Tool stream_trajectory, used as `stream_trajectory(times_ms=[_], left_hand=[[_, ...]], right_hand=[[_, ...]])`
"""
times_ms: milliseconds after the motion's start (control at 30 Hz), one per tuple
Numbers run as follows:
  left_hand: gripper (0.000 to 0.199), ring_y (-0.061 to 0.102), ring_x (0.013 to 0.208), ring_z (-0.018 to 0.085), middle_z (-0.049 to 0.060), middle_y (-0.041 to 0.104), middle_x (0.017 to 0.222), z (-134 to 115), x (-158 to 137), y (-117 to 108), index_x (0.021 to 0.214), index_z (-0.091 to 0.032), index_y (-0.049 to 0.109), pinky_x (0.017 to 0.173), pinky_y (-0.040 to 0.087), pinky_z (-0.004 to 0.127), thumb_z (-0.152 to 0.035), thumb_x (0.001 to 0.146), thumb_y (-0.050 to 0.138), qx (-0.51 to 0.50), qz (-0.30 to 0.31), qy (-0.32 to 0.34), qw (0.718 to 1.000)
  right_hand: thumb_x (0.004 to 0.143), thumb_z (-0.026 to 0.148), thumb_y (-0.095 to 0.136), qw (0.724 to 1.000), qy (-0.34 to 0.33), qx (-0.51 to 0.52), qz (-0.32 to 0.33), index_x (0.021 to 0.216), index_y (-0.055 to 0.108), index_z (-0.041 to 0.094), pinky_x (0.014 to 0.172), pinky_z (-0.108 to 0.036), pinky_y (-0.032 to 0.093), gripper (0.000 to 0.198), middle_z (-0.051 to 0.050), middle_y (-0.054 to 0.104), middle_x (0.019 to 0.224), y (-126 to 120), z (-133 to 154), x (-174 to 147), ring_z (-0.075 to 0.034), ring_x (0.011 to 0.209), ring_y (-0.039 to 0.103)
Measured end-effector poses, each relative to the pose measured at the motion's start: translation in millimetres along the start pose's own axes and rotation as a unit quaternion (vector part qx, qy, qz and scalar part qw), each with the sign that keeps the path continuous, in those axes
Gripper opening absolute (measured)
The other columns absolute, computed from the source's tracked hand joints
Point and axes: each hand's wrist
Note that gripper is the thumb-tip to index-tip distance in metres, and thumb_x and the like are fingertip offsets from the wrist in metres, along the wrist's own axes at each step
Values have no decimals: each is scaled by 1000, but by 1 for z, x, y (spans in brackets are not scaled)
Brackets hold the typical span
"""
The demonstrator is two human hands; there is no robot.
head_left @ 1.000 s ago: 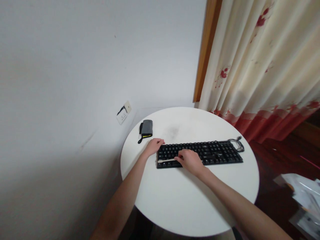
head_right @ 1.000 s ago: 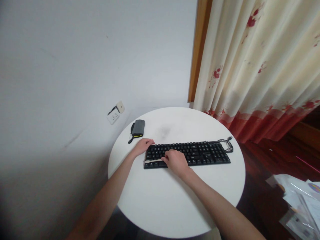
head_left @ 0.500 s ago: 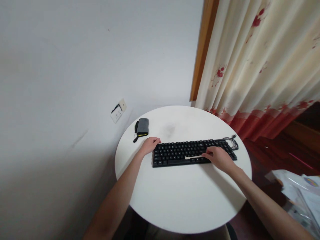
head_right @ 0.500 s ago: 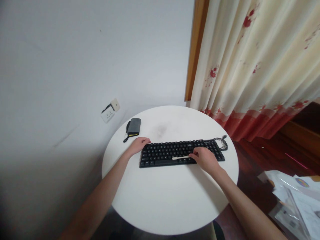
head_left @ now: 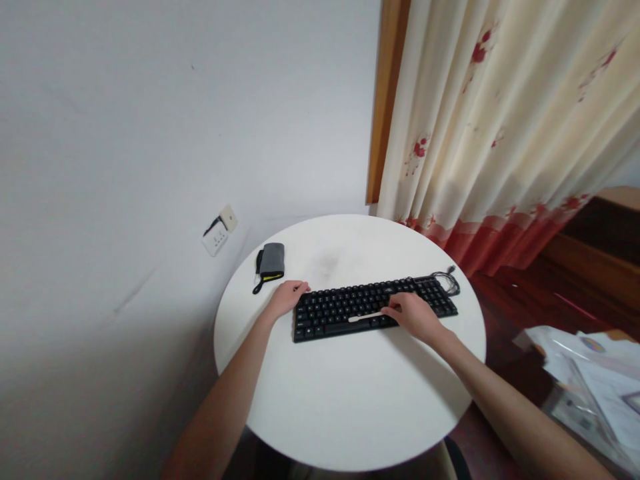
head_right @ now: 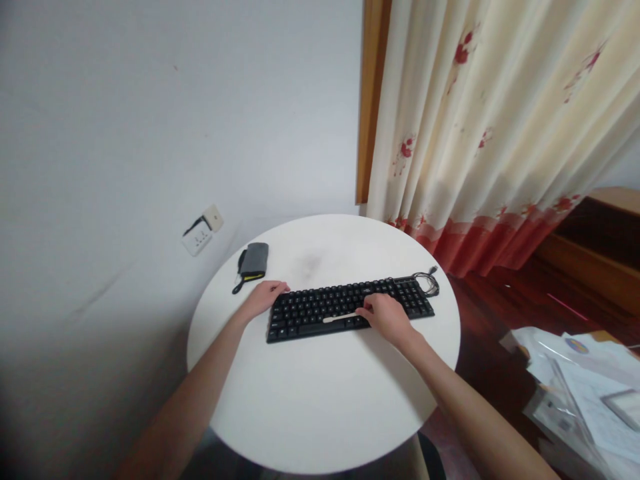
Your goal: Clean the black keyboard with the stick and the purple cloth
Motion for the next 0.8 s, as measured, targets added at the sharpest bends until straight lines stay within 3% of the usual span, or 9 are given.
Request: stream_trajectory(times_ms=[200,533,800], left_hand=[[48,67,89,27,8,76,89,-4,-1,-2,81,-17,75,82,46,34,-51,84,41,-5,-3,1,1000],[47,66,90,27,8,76,90,-1,1,-1,81,-17,74,81,45,33,-52,83,42,-10,4,1,1000],[48,66,89,27,7,76,88,2,3,0,81,-18,74,82,46,33,-52,84,41,-7,6,2,1000]], right_hand=[[86,41,60,1000,4,1,-1,71,67,20,58,-25,33,27,-2,68,72,-3,-10,1,-16,66,59],[82,45,62,996,80,-35,-4,68,66,21,57,-25,33,28,-2,65,64,-46,-84,-15,-15,59,55],[78,46,64,993,113,-24,-19,65,67,21,58,-25,36,28,-3,67,66,-56,-137,-21,-15,60,57]])
Point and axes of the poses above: each hand's wrist, its own x-axis towards the middle knuckle, its own y-axis out of the palm, z = x × y
